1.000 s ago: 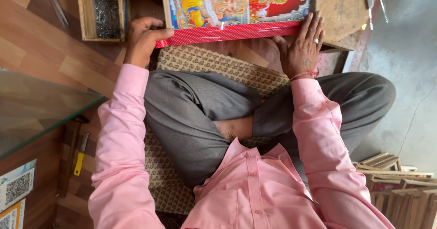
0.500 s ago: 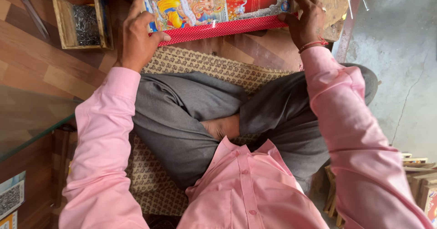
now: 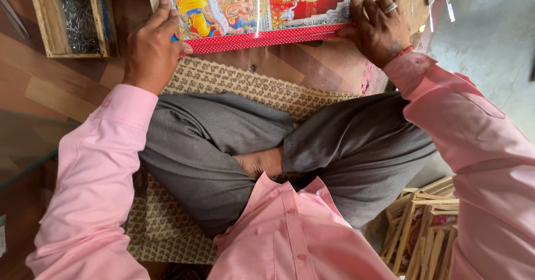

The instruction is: The person sits on the floor and applies red patterned tape to the edges of a wooden frame containing a printed image of Hindu deities. They smooth the tape along each side, then apply a blue and white decorative border tape over the red tape on the frame edges.

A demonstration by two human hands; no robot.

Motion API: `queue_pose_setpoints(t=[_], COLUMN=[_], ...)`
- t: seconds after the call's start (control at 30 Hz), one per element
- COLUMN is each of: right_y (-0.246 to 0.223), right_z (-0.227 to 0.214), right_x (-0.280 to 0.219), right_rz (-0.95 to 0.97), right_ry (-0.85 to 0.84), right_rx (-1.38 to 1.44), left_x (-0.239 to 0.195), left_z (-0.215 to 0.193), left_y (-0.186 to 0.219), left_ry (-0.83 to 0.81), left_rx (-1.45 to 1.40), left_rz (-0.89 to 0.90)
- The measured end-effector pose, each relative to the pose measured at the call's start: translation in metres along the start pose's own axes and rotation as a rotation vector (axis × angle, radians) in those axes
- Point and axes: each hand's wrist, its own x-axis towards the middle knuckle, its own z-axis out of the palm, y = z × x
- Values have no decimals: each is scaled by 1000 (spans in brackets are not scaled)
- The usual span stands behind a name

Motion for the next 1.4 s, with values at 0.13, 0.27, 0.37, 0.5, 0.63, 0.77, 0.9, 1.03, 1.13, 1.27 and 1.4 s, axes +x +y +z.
queue_pose_setpoints(t=[0.13,0.27,0.37,0.5,0.63,0.77,0.9,1.03,1.13,1.27,1.4], right_y=[-2,-38,-70,-119,-134,-133,-131,-137,-148,-184,-211], right_z=[-17,-41,-50,-27,-14,-12,-6,-14,-26,-23,-1], right_x=[15,25,68,145,170,166,160,167,174,200,216], right_rz=[20,250,241,196,139,74,81,83,118,133,130], right_ry=[19,-96,-61,-312,-410,-394,-404,-408,-400,-443,-362], right_rx=[-3,16,-32,302,297,299,315,270,270,238,284], left_x=[9,-1,6,6,9,7,12,12,12,13,9], left_z=[0,10,18,20,18,13,15,9,10,12,3], left_y=[7,12,11,9,9,8,11,16,23,24,14], left_ry=[-15,109,148,125,91,27,13,43,3,51,49], left_rx=[45,-115,-143,-84,-79,-83,-68,-18,-33,30,-21], left_rz=[-38,-51,-104,-117,-132,-204,-199,-174,-252,-209,-111])
